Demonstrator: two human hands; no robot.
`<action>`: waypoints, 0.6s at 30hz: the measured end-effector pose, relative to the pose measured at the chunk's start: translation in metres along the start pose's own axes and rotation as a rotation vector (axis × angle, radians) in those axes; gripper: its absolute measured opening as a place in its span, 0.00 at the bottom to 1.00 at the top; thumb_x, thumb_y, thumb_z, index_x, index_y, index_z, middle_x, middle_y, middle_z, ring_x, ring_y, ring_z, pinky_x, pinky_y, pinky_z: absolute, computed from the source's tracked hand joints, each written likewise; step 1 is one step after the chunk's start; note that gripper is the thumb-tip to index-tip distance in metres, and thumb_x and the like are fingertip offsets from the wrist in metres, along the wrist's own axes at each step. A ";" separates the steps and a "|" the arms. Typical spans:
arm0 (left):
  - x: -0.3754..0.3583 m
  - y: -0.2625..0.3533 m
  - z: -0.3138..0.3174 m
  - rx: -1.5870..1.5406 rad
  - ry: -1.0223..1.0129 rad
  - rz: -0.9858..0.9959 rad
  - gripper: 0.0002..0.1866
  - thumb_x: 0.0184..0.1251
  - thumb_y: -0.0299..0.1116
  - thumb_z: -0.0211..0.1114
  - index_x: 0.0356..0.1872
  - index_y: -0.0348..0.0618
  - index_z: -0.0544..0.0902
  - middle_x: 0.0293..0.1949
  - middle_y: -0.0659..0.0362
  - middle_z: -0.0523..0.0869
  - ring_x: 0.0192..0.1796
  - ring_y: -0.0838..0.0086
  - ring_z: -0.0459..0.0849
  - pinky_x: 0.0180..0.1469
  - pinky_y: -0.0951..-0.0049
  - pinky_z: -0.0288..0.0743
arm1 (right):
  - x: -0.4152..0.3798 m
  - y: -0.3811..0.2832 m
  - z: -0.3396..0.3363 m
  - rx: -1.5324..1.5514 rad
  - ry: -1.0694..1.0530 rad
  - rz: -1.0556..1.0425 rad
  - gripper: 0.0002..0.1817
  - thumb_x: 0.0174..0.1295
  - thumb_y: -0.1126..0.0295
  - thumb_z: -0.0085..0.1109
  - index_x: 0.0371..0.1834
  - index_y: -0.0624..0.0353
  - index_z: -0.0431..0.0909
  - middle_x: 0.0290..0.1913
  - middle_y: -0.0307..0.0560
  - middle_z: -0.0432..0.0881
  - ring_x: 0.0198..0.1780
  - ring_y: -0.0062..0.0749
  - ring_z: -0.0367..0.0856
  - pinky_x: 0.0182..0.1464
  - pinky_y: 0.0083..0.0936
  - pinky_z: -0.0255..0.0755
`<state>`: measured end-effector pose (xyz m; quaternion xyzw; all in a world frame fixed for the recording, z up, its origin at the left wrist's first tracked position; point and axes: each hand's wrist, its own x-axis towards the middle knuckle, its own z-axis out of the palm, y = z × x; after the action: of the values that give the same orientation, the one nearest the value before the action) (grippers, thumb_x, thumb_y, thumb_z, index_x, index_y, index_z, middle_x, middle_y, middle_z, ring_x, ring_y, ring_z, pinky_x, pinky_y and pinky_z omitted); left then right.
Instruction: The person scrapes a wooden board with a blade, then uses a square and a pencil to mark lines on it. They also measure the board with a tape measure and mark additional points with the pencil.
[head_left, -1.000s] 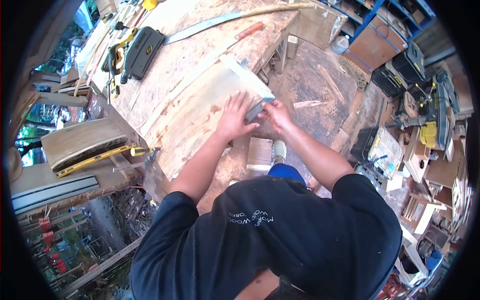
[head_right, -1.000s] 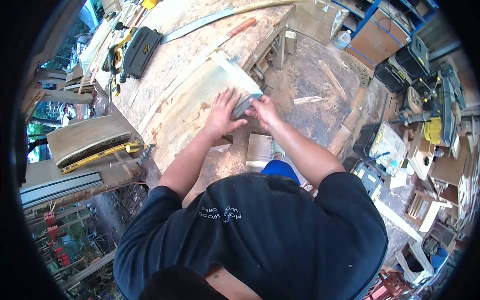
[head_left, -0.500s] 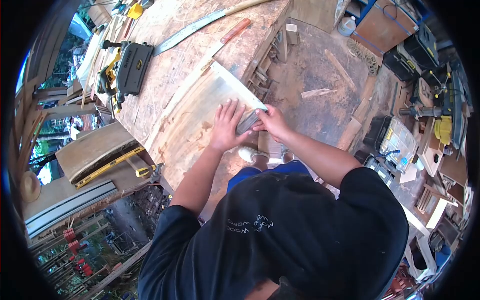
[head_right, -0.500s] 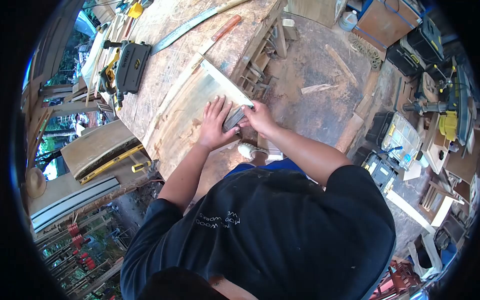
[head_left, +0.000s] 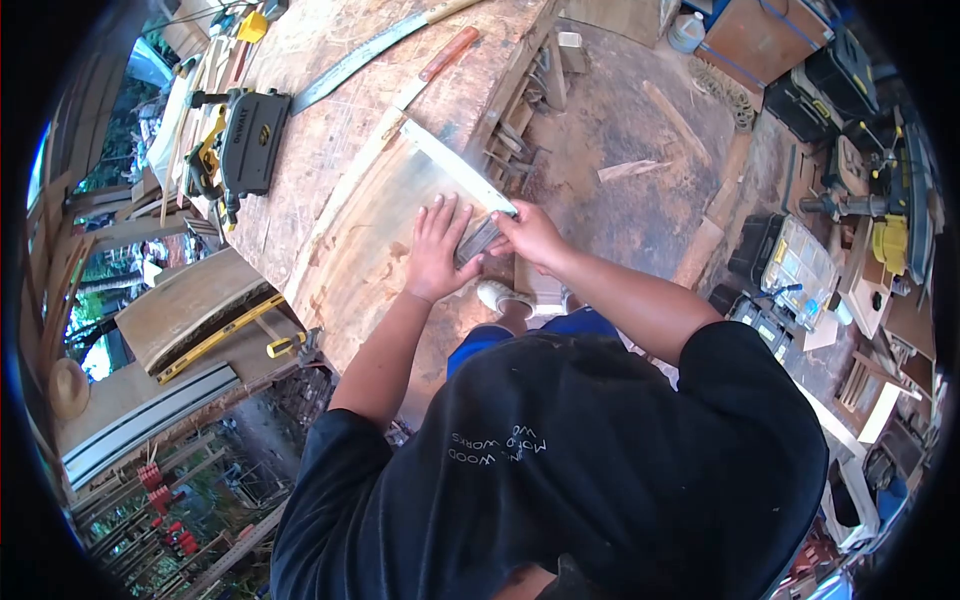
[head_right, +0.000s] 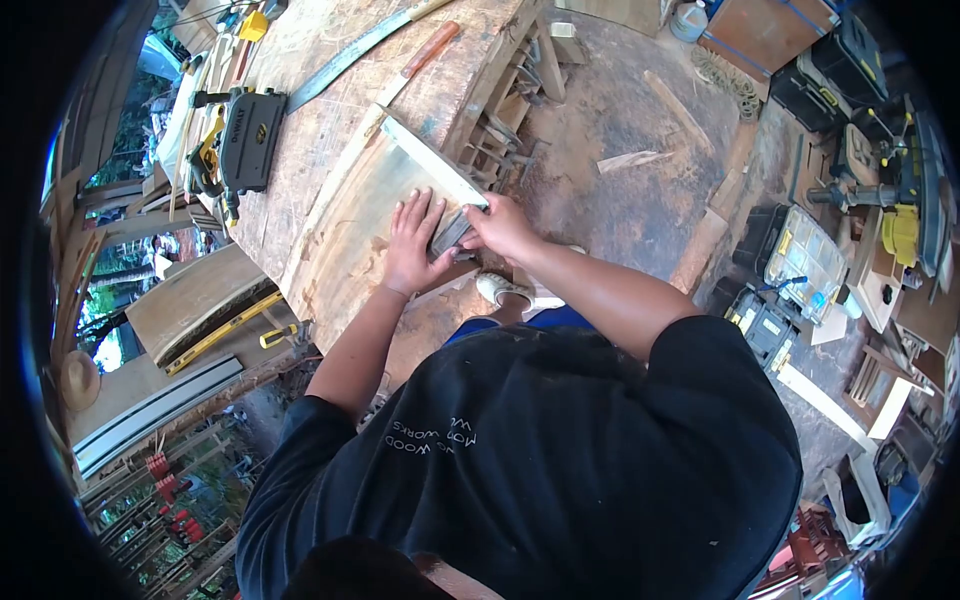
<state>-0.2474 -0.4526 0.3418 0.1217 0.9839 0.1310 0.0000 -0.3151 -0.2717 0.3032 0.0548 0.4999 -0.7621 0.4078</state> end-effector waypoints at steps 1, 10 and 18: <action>0.000 0.000 0.000 0.001 -0.001 0.006 0.41 0.51 0.48 0.66 0.69 0.48 0.67 0.71 0.46 0.61 0.75 0.50 0.55 0.74 0.45 0.43 | 0.000 -0.001 0.000 -0.031 -0.001 -0.005 0.15 0.71 0.70 0.49 0.55 0.68 0.71 0.40 0.51 0.82 0.33 0.30 0.86 0.32 0.20 0.83; 0.000 0.000 0.000 0.003 0.006 0.011 0.41 0.50 0.48 0.66 0.69 0.48 0.67 0.71 0.46 0.61 0.74 0.49 0.55 0.74 0.46 0.43 | -0.004 -0.005 0.004 -0.039 0.007 -0.002 0.15 0.71 0.71 0.49 0.56 0.70 0.70 0.40 0.53 0.83 0.32 0.30 0.86 0.31 0.19 0.83; 0.001 0.001 0.000 0.018 -0.012 0.014 0.42 0.48 0.47 0.67 0.69 0.48 0.66 0.71 0.45 0.61 0.74 0.49 0.55 0.74 0.47 0.44 | 0.002 0.004 0.001 -0.018 -0.006 -0.017 0.14 0.72 0.70 0.49 0.54 0.68 0.71 0.39 0.52 0.83 0.33 0.32 0.86 0.33 0.20 0.83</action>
<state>-0.2479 -0.4515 0.3424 0.1294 0.9841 0.1216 0.0037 -0.3133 -0.2741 0.3005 0.0447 0.5059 -0.7611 0.4034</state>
